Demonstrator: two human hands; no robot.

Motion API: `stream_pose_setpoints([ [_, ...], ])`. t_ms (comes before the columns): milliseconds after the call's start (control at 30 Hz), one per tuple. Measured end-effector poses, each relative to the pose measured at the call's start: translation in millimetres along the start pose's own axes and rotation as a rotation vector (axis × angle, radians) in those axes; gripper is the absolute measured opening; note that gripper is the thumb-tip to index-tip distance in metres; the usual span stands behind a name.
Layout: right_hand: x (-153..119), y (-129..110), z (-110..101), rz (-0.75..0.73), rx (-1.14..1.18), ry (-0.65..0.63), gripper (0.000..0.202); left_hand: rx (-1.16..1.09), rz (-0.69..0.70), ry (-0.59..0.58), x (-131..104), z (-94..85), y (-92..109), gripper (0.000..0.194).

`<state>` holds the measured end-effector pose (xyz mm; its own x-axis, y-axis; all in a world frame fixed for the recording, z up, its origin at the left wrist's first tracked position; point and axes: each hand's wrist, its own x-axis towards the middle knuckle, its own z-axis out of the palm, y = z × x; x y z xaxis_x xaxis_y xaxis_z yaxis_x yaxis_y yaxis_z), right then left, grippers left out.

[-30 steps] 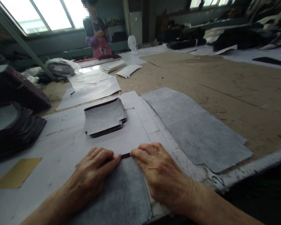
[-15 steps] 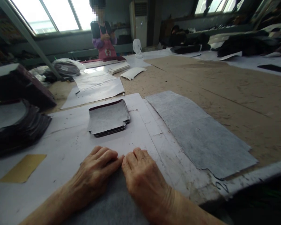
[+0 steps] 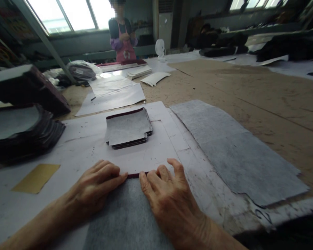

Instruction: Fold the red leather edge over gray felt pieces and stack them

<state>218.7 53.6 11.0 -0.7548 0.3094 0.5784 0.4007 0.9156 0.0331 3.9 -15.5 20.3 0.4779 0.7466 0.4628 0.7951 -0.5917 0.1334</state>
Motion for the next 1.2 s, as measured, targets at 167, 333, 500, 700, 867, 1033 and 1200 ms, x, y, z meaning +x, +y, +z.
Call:
stream_pose_setpoints([
  [167,9,3,-9,-0.064,-0.043,-0.069,0.035,0.063,0.02,-0.008,2,2.8,3,0.029],
  [333,30,-11,-6,-0.112,-0.148,-0.026,0.034,0.045,-0.003,-0.056,4,3.0,3,0.024],
  [500,32,-25,12,-0.103,0.085,0.001,0.036,-0.018,-0.046,-0.073,2,1.0,1,0.023],
  [700,23,-16,12,-0.133,0.158,-0.003,0.03,-0.222,-0.161,-0.001,-16,-12.6,-12,0.033],
  [867,25,-14,12,-0.152,0.134,0.003,0.031,-0.267,-0.166,-0.002,-19,-17.2,-14,0.032],
  [1033,27,-14,14,-0.152,0.131,-0.046,0.033,-0.171,-0.12,-0.023,-15,-15.1,-10,0.027],
  [1200,30,-16,11,-0.196,0.045,-0.087,0.036,-0.064,-0.089,-0.124,-14,-15.3,-5,0.021],
])
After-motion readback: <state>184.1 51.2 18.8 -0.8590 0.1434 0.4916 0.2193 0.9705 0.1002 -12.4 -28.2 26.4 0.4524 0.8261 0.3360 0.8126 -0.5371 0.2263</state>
